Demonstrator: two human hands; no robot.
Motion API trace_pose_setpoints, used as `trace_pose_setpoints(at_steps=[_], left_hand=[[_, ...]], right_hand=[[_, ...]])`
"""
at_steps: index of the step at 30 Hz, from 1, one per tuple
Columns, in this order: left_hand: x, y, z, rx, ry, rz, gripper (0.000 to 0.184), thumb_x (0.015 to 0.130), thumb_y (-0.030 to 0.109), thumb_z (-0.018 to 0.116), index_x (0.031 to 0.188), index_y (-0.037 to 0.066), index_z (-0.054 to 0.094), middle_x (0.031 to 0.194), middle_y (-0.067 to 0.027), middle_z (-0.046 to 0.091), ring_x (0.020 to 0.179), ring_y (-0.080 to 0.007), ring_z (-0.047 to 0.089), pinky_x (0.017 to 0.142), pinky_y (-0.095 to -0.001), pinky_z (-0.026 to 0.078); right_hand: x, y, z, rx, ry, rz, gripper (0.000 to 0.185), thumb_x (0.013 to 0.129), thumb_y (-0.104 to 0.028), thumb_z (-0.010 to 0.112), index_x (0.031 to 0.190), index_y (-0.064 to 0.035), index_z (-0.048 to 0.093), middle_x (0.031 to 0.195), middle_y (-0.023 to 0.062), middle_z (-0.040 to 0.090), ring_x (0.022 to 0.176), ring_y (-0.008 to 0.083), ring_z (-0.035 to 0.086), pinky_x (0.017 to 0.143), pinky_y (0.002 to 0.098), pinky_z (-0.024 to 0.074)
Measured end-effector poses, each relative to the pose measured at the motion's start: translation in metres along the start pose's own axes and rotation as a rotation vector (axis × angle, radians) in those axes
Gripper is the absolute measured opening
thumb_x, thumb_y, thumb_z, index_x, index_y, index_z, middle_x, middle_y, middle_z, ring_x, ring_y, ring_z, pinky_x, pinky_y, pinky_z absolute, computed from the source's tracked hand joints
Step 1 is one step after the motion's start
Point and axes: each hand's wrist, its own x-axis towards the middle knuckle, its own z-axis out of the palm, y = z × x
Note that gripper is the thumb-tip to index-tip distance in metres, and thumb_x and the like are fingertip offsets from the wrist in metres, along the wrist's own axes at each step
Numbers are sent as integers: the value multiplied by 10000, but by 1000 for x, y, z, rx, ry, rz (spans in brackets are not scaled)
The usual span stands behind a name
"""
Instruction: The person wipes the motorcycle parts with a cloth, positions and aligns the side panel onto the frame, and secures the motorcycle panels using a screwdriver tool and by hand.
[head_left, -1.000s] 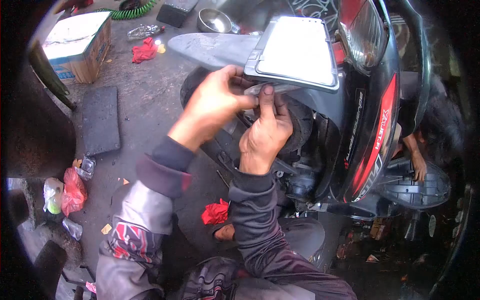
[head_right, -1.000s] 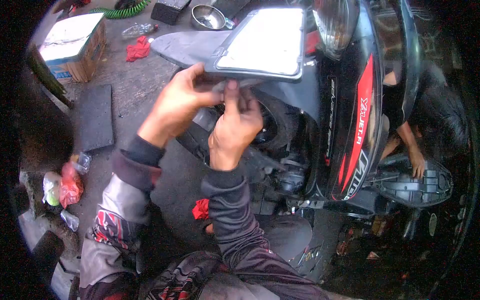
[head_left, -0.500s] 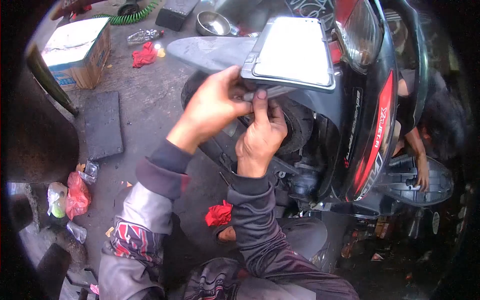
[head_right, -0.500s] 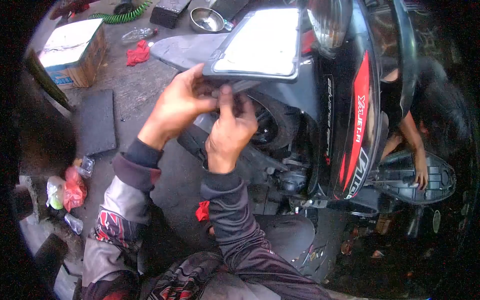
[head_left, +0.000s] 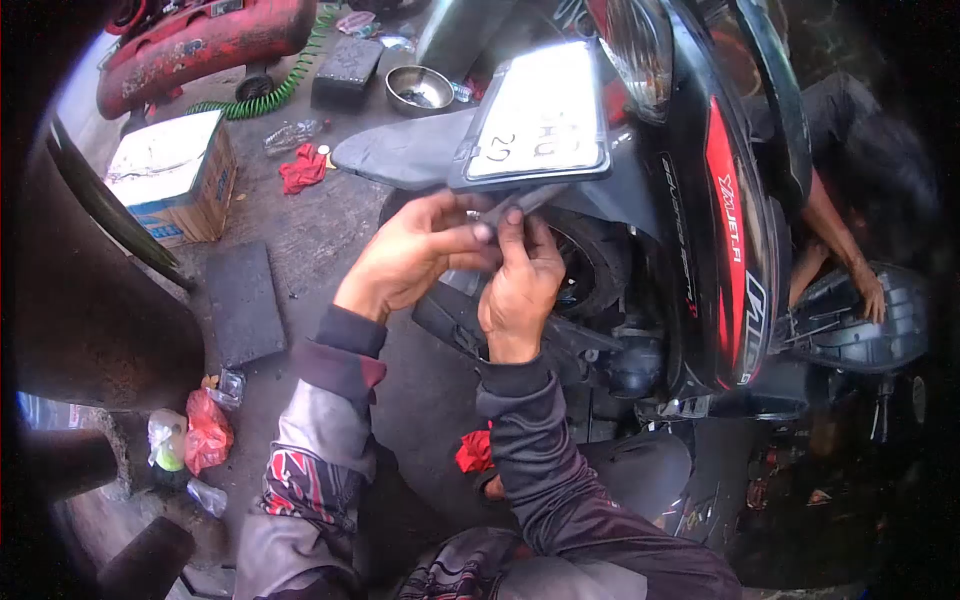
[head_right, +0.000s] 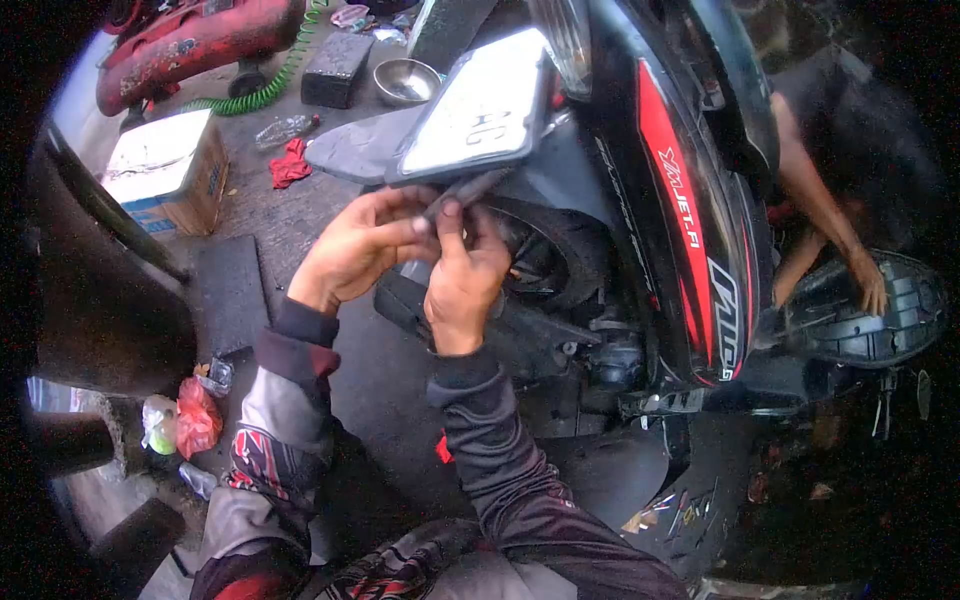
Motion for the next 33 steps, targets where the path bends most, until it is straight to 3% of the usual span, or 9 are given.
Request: trace_pose_setpoints(at_steps=[3,5,8,15,20,25,29,32,33], left_hand=[[1,-5,-9,-165,-109,-70,264,946,47,657,1174,-64,584,1047,-120,667,929,-203,685,811,-316,572],[4,-12,-3,-43,-40,-41,296,912,7,672,1186,-55,578,1053,-104,669,963,-179,660,861,-317,557],[7,-16,15,262,140,302,431,778,-67,760,1171,-56,583,1060,-106,666,980,-186,656,879,-318,533],[3,-10,-10,-185,-115,-116,284,956,80,655,1190,-56,570,1043,-98,666,982,-196,670,822,-336,563],[7,-15,14,243,132,290,458,792,-43,777,1207,-35,583,1049,-94,672,972,-174,651,847,-315,547],[2,-8,2,48,-5,70,359,903,47,719,1207,-71,570,1043,-107,666,959,-172,659,823,-323,553],[8,-17,-3,-1,-81,-14,280,967,104,655,1163,-87,598,988,-106,678,856,-164,669,741,-292,538],[11,-22,8,385,135,199,269,941,39,649,1165,-100,601,1019,-124,702,889,-153,661,760,-283,524],[12,-26,13,377,134,203,269,941,39,649,1165,-100,601,1019,-124,702,889,-153,661,760,-283,524]], right_hand=[[-2,1,-8,135,-131,104,236,984,-172,673,1054,52,660,931,42,675,828,122,596,755,270,475],[-2,0,-10,-94,-26,102,236,985,-184,672,1036,46,663,931,44,674,830,125,596,762,275,475],[-1,-2,2,-178,-7,-55,256,990,-215,667,1013,40,662,934,45,673,835,125,594,772,275,475],[-2,-8,-5,57,-115,108,225,1022,-210,617,1032,12,655,933,1,642,853,90,572,751,247,468],[-5,-3,1,-223,6,-48,207,960,-121,698,1054,59,656,992,56,682,874,115,611,778,255,486],[0,-9,-1,34,-41,71,241,972,-143,685,1116,49,663,996,40,675,867,110,604,774,241,475],[0,-17,-2,-171,-35,51,280,996,-232,650,1041,44,670,887,81,694,773,143,622,664,281,472],[6,-36,-11,-928,-133,-222,411,932,-351,714,965,58,689,736,207,674,686,257,670,659,389,505],[5,-48,-16,-993,-182,-190,409,918,-346,731,979,58,706,776,181,703,725,264,685,707,389,526]])
